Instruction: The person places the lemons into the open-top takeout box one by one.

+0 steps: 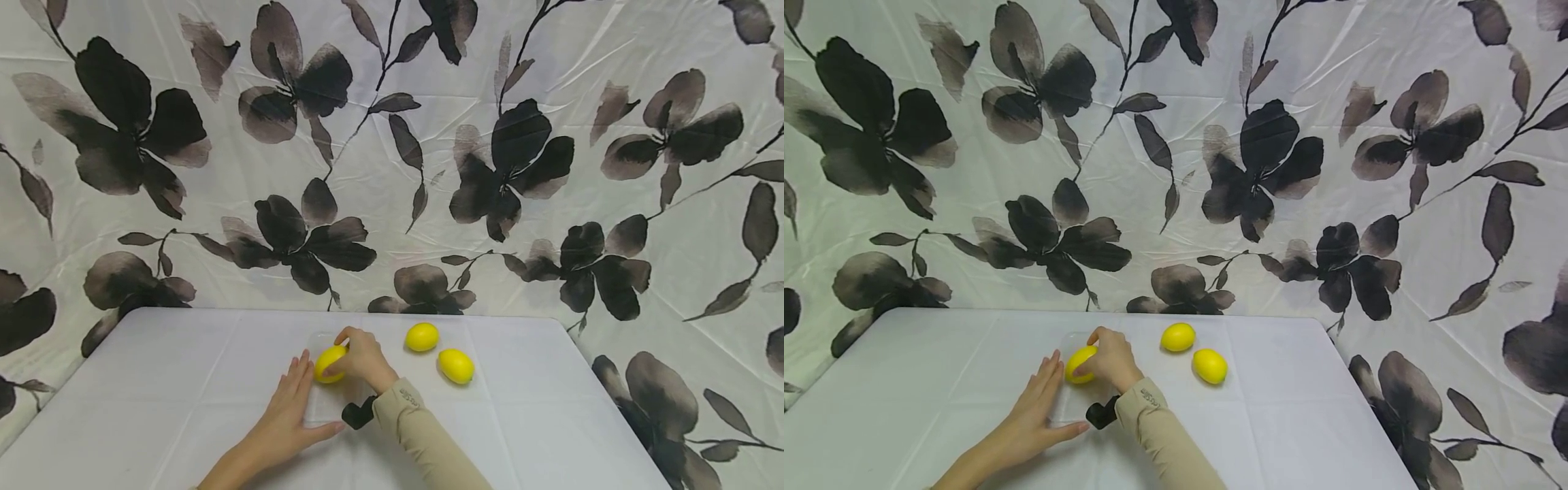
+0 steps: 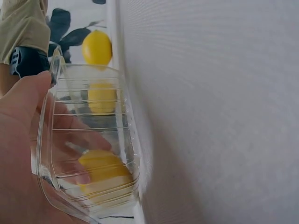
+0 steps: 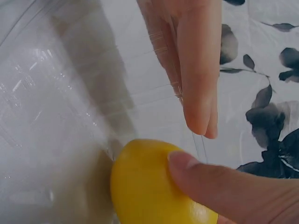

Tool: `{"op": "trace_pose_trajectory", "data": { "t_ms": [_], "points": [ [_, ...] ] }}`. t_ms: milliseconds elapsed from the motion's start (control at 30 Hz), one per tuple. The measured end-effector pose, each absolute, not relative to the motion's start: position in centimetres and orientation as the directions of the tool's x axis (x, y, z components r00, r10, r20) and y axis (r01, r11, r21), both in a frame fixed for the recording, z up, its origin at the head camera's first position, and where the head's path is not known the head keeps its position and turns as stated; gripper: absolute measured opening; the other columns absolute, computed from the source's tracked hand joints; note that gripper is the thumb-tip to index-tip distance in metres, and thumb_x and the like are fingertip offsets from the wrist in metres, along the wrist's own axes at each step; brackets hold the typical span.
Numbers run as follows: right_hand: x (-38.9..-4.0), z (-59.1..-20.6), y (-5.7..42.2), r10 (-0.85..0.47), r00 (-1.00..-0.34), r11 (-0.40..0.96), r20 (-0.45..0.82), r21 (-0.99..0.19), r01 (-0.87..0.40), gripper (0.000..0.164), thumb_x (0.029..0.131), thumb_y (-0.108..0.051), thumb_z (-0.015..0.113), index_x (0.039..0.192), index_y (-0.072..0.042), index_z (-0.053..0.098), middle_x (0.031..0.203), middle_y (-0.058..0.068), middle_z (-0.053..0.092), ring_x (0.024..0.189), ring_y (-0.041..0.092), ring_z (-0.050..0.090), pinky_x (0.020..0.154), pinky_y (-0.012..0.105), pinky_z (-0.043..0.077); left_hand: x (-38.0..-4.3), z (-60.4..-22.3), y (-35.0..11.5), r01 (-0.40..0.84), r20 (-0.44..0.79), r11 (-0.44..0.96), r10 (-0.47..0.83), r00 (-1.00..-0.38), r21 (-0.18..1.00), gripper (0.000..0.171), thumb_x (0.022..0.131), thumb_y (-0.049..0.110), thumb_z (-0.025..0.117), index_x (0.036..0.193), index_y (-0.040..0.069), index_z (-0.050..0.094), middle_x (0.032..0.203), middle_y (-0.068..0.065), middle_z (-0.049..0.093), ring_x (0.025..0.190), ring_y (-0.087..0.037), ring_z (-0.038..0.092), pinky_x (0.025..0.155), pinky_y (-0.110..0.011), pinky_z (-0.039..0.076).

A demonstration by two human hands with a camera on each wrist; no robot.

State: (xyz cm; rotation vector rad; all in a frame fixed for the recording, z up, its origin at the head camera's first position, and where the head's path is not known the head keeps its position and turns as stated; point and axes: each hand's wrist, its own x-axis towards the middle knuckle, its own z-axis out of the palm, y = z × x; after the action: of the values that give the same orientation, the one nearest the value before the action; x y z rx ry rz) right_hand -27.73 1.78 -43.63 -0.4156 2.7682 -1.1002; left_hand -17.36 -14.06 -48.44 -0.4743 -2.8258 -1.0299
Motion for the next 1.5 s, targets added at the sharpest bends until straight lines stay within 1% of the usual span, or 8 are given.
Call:
{"op": "trace_pose_trajectory", "data": {
  "t_ms": [233,500,667,800,967,1067,1300,1500],
  "points": [
    [-27.6,-43.6,1.8,-0.275,-0.962,0.698,-0.004,-0.689,-0.197,0.05,0.071,-0.02,0.09,0.114,-0.006,0.067,0.1,0.008,0.067,0.092,0.025,0.058,0.088,0.043,0.052,-17.3,-48.5,-14.1,0.328,0.208,0.726,0.254,-0.945,0.604,0.121,0.076,0.067,0.073,0.154,-0.007,0.018,0.165,-0.018,0.002,0.15,-0.042,0.002,0.117,-0.064,0.01],
    [-27.4,-43.5,1.9,-0.237,-0.971,0.739,0.0,-0.649,-0.18,0.047,0.077,-0.027,0.086,0.106,0.003,0.065,0.1,0.014,0.067,0.085,0.024,0.06,0.079,0.038,0.056,-17.2,-48.4,-14.2,0.311,0.19,0.732,0.247,-0.95,0.607,0.122,0.076,0.068,0.072,0.155,-0.007,0.017,0.166,-0.015,0.0,0.15,-0.041,0.001,0.117,-0.064,0.009],
    [-27.2,-43.3,2.1,-0.231,-0.973,0.728,-0.013,-0.665,-0.164,0.049,0.079,-0.028,0.085,0.108,0.006,0.064,0.096,0.014,0.066,0.071,0.018,0.059,0.072,0.034,0.056,-17.3,-48.5,-14.2,0.305,0.182,0.735,0.246,-0.952,0.606,0.122,0.076,0.07,0.071,0.155,-0.007,0.018,0.166,-0.016,0.001,0.15,-0.041,0.0,0.117,-0.064,0.009],
    [-27.2,-43.2,2.3,-0.234,-0.971,0.723,-0.039,-0.676,-0.147,0.052,0.08,-0.029,0.084,0.112,0.006,0.063,0.088,0.012,0.065,0.06,0.016,0.059,0.074,0.035,0.055,-17.4,-48.6,-14.2,0.312,0.187,0.724,0.25,-0.95,0.615,0.122,0.076,0.069,0.071,0.155,-0.006,0.018,0.166,-0.016,0.001,0.15,-0.041,0.0,0.117,-0.063,0.008],
    [-27.1,-43.2,2.5,-0.227,-0.972,0.735,-0.056,-0.665,-0.133,0.052,0.08,-0.032,0.084,0.111,0.005,0.064,0.074,0.006,0.061,0.063,0.017,0.056,0.074,0.035,0.053,-17.3,-48.6,-14.2,0.325,0.204,0.719,0.252,-0.946,0.614,0.121,0.076,0.067,0.073,0.154,-0.008,0.019,0.165,-0.018,0.003,0.15,-0.042,0.0,0.117,-0.064,0.008],
    [-27.0,-43.1,2.5,-0.226,-0.972,0.737,-0.063,-0.663,-0.128,0.051,0.079,-0.03,0.085,0.11,0.005,0.064,0.071,0.005,0.06,0.061,0.018,0.058,0.072,0.035,0.052,-17.2,-48.5,-14.2,0.327,0.207,0.72,0.253,-0.945,0.612,0.12,0.076,0.067,0.073,0.154,-0.009,0.019,0.165,-0.019,0.003,0.15,-0.042,0.0,0.117,-0.065,0.008],
    [-26.6,-42.5,2.4,-0.239,-0.969,0.74,-0.064,-0.658,-0.139,0.051,0.074,-0.023,0.089,0.111,0.003,0.065,0.081,0.007,0.061,0.07,0.019,0.056,0.082,0.04,0.052,-17.2,-48.5,-14.2,0.308,0.184,0.729,0.247,-0.951,0.611,0.121,0.076,0.068,0.072,0.154,-0.008,0.02,0.165,-0.018,0.002,0.15,-0.042,-0.001,0.117,-0.064,0.008],
    [-26.3,-41.8,2.4,-0.252,-0.967,0.729,-0.048,-0.667,-0.157,0.051,0.073,-0.019,0.089,0.112,0.004,0.065,0.083,0.009,0.061,0.071,0.02,0.056,0.08,0.038,0.052,-17.2,-48.5,-14.3,0.304,0.177,0.731,0.249,-0.952,0.611,0.122,0.076,0.069,0.071,0.153,-0.009,0.019,0.165,-0.018,0.001,0.15,-0.042,-0.002,0.117,-0.064,0.007]
  ]
}}
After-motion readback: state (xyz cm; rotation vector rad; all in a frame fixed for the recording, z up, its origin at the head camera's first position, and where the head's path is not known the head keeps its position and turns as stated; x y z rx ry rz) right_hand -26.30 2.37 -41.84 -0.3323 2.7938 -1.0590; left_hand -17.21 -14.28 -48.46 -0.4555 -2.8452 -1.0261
